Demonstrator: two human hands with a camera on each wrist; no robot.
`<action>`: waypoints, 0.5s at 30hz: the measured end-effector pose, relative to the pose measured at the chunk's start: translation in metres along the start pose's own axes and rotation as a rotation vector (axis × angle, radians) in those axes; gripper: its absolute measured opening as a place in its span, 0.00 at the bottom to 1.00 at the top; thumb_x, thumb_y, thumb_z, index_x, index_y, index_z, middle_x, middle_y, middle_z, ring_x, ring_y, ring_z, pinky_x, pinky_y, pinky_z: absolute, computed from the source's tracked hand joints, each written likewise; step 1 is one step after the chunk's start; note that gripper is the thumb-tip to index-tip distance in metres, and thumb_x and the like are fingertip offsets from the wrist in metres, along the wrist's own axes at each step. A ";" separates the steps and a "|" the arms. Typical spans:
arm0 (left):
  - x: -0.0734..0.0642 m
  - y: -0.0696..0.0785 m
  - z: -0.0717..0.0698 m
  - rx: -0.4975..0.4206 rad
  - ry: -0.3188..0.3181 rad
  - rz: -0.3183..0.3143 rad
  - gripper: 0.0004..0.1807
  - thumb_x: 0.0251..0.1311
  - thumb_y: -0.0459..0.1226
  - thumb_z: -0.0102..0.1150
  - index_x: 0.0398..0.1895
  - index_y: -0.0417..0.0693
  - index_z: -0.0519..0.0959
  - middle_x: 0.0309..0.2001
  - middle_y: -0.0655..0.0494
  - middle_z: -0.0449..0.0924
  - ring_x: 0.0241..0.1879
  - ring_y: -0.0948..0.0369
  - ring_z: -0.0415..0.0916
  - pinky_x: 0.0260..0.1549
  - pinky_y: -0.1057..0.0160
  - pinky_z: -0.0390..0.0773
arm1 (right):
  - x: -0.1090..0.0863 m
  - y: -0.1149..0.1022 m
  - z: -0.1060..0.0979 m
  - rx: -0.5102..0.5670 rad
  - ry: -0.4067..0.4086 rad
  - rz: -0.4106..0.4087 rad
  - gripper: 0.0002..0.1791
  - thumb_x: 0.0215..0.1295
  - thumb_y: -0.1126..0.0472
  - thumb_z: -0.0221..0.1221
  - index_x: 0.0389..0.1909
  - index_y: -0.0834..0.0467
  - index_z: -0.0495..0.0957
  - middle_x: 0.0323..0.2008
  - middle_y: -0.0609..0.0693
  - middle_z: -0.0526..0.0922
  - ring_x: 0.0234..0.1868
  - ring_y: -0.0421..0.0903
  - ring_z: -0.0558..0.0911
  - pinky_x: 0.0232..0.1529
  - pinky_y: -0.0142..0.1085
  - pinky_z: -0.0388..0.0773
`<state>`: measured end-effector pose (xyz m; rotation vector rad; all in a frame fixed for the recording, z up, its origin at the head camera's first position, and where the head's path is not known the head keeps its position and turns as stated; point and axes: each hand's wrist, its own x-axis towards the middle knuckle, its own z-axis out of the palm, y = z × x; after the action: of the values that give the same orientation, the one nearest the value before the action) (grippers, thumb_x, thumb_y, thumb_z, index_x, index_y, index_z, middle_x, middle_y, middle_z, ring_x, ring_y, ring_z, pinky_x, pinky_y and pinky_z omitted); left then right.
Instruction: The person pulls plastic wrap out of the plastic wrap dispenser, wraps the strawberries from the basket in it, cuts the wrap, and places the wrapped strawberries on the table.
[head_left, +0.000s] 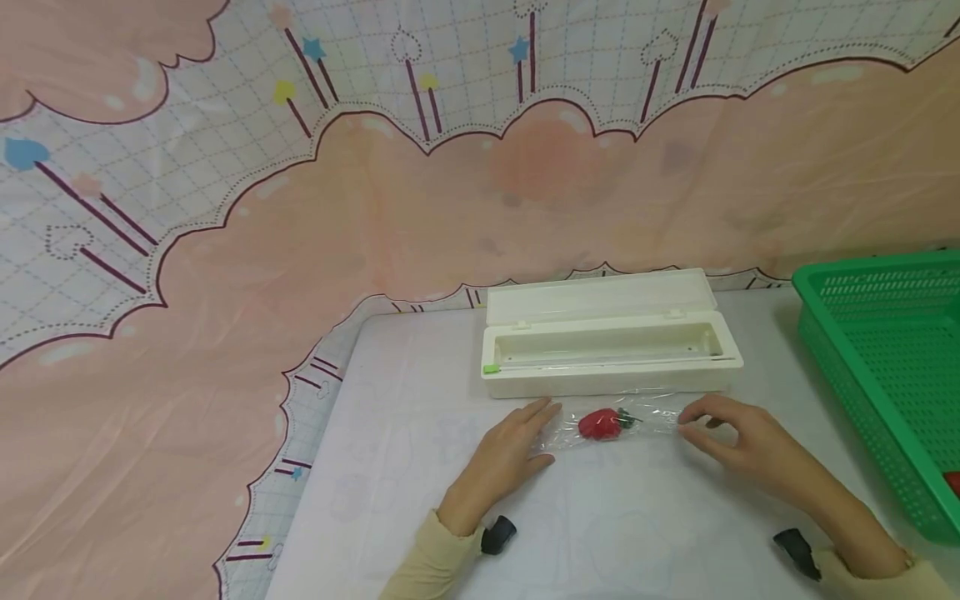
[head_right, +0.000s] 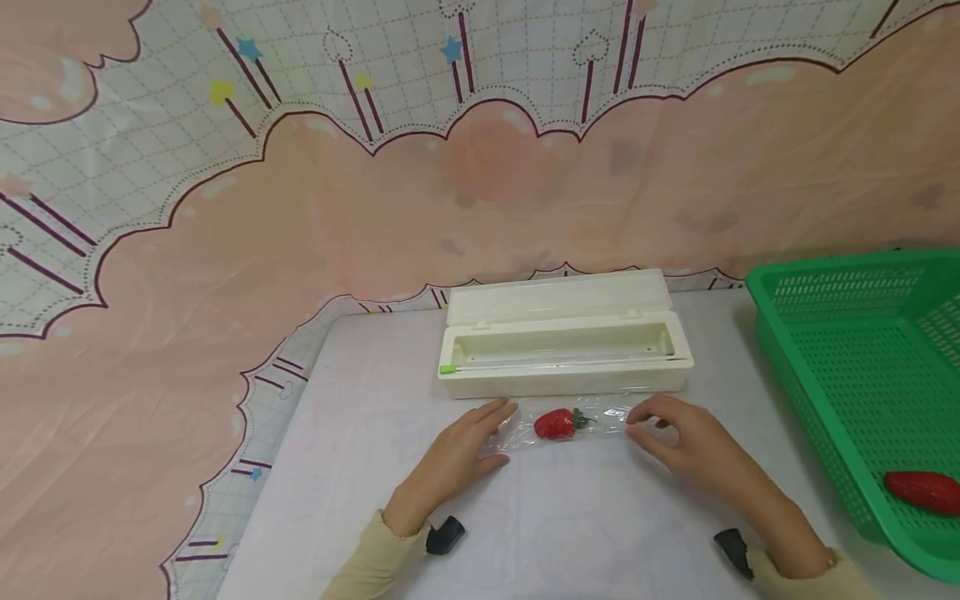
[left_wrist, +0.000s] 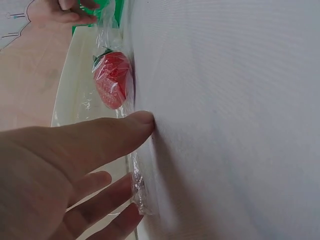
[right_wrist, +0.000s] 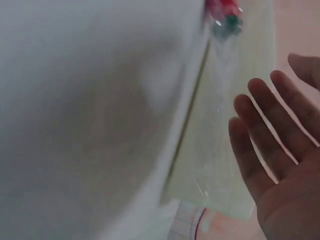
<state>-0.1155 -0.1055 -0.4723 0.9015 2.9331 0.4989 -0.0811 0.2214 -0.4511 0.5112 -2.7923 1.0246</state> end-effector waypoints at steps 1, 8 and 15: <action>0.000 0.000 0.000 -0.003 -0.002 -0.004 0.42 0.55 0.40 0.73 0.73 0.52 0.65 0.73 0.54 0.64 0.69 0.57 0.67 0.65 0.58 0.71 | 0.000 -0.001 0.005 -0.021 -0.003 -0.042 0.12 0.57 0.62 0.71 0.41 0.48 0.82 0.40 0.38 0.83 0.43 0.36 0.80 0.46 0.28 0.79; 0.001 0.001 0.001 -0.010 -0.008 -0.018 0.46 0.54 0.40 0.74 0.76 0.52 0.60 0.74 0.53 0.63 0.70 0.56 0.65 0.66 0.57 0.70 | 0.010 -0.003 0.032 -0.089 0.011 -0.304 0.22 0.49 0.64 0.74 0.48 0.53 0.84 0.50 0.45 0.84 0.54 0.48 0.79 0.59 0.24 0.70; -0.001 0.004 -0.001 0.025 -0.026 0.000 0.40 0.56 0.43 0.72 0.72 0.50 0.67 0.69 0.53 0.70 0.66 0.56 0.70 0.64 0.58 0.72 | 0.017 -0.012 0.040 -0.143 -0.109 -0.228 0.22 0.55 0.60 0.72 0.53 0.52 0.84 0.50 0.44 0.84 0.54 0.48 0.79 0.53 0.49 0.80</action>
<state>-0.1128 -0.1030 -0.4696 0.9042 2.9218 0.4484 -0.0931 0.1827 -0.4703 0.8663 -2.7886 0.7654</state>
